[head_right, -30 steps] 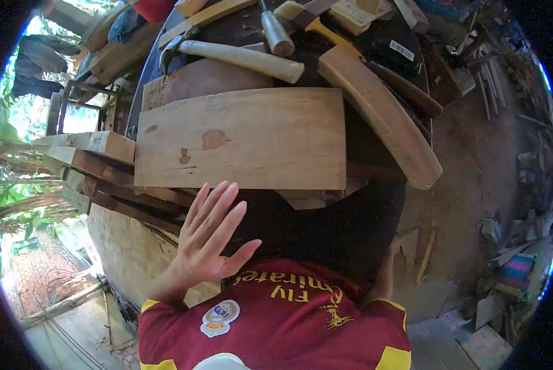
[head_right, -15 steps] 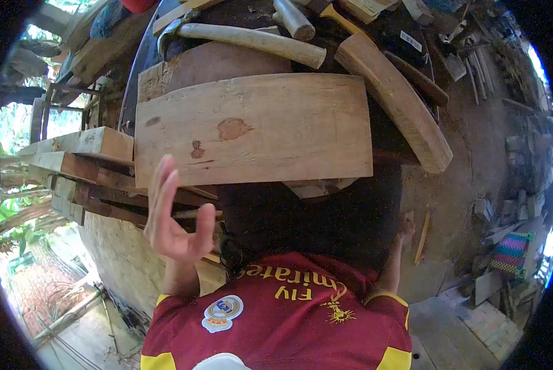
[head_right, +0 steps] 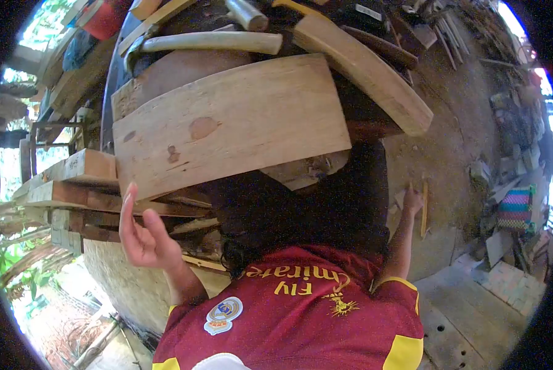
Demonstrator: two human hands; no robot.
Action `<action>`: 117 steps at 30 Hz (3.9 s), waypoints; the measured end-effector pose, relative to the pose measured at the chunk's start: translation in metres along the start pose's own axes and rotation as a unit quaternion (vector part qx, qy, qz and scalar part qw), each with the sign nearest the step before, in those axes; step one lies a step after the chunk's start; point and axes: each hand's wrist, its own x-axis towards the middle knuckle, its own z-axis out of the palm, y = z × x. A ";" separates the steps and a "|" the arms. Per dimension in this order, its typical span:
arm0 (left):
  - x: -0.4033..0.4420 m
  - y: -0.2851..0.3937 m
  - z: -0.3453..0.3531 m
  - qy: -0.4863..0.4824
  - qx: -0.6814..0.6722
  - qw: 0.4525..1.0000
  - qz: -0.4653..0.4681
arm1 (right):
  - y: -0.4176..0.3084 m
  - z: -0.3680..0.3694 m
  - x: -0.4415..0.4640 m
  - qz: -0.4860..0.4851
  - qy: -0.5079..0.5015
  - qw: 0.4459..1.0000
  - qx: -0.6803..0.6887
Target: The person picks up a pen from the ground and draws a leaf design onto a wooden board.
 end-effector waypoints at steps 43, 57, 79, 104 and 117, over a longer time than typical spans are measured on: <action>-0.036 -0.001 0.080 -0.219 -0.521 0.661 -0.493 | -0.212 -0.259 0.076 -0.045 -0.226 0.393 0.890; -0.027 0.015 0.088 -0.222 -0.468 0.652 -0.553 | -0.212 -0.213 0.064 -0.157 -0.004 0.956 0.246; -0.030 0.029 0.060 -0.160 -0.352 0.781 -0.490 | -0.327 -0.280 -0.076 -0.303 -0.397 0.795 0.345; -0.037 0.036 0.056 -0.049 -0.469 0.738 -0.482 | -0.351 -0.308 -0.137 -0.453 -0.435 0.669 0.397; -0.041 0.053 0.039 -0.208 -0.444 0.727 -0.481 | -0.350 -0.310 -0.088 -0.286 -0.042 0.663 0.691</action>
